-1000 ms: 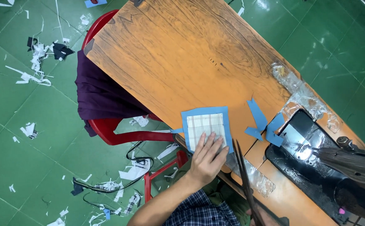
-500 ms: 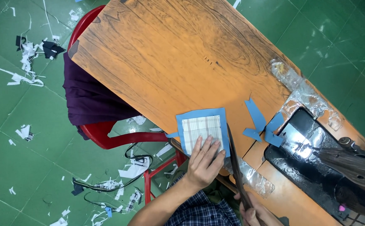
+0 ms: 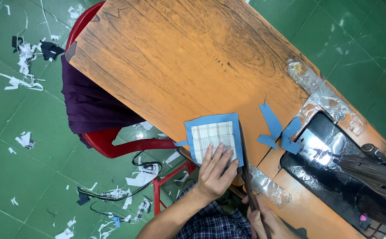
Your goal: The person cuts a small piece of blue fabric with a plaid insert using scissors, then moves to an ironing table. They iron the fabric piece on a flat surface and then on a curved pressing cushion, using a steam iron and a black pressing block. The person trims the edges of the fabric again before the clip ends.
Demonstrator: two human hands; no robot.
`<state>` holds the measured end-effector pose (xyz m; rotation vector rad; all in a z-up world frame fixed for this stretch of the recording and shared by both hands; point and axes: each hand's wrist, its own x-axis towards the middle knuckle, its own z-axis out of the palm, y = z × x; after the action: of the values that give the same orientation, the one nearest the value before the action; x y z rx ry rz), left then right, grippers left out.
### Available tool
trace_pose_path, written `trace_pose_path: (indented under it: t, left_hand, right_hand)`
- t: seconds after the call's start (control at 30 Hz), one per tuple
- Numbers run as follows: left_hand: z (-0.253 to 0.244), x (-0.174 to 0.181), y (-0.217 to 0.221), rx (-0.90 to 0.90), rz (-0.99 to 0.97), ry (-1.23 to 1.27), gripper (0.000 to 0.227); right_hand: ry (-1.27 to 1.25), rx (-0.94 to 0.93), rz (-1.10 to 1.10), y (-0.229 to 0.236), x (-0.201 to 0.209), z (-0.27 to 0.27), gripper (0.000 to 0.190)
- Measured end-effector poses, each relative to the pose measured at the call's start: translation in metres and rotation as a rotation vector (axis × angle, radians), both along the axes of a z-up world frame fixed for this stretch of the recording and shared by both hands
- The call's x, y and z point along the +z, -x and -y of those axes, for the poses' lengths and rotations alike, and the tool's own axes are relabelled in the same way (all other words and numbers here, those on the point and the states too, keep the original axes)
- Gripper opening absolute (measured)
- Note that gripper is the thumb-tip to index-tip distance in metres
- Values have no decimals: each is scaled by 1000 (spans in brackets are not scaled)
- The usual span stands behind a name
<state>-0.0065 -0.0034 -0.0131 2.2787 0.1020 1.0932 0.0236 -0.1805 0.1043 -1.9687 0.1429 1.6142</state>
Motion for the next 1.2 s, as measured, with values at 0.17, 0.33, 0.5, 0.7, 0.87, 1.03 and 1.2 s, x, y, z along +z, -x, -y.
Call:
trace_pose_path:
  t: [0.17, 0.33, 0.5, 0.7, 0.87, 1.03, 1.2]
  left_hand:
    - [-1, 3, -1, 2, -1, -3, 4]
    - [-1, 1, 1, -7, -5, -10, 5]
    - [-2, 2, 1, -13, -5, 1, 5]
    - [0, -1, 1, -13, -3, 15, 5]
    - [1, 1, 0, 0, 3, 8, 5]
    - [2, 8, -1, 23, -7, -22, 2]
    - [6, 3, 3, -19, -303, 4, 45]
  right_hand:
    - [85, -2, 13, 1, -4, 0, 64]
    - [43, -15, 6, 3, -7, 10, 62]
    - [195, -87, 121, 0, 28, -22, 61]
    - [-172, 6, 24, -18, -5, -5, 64]
    - [-103, -72, -2, -22, -6, -9, 63]
    - [-127, -46, 90, -19, -26, 12, 61]
    - [-359, -85, 361, -4, -44, 60, 53]
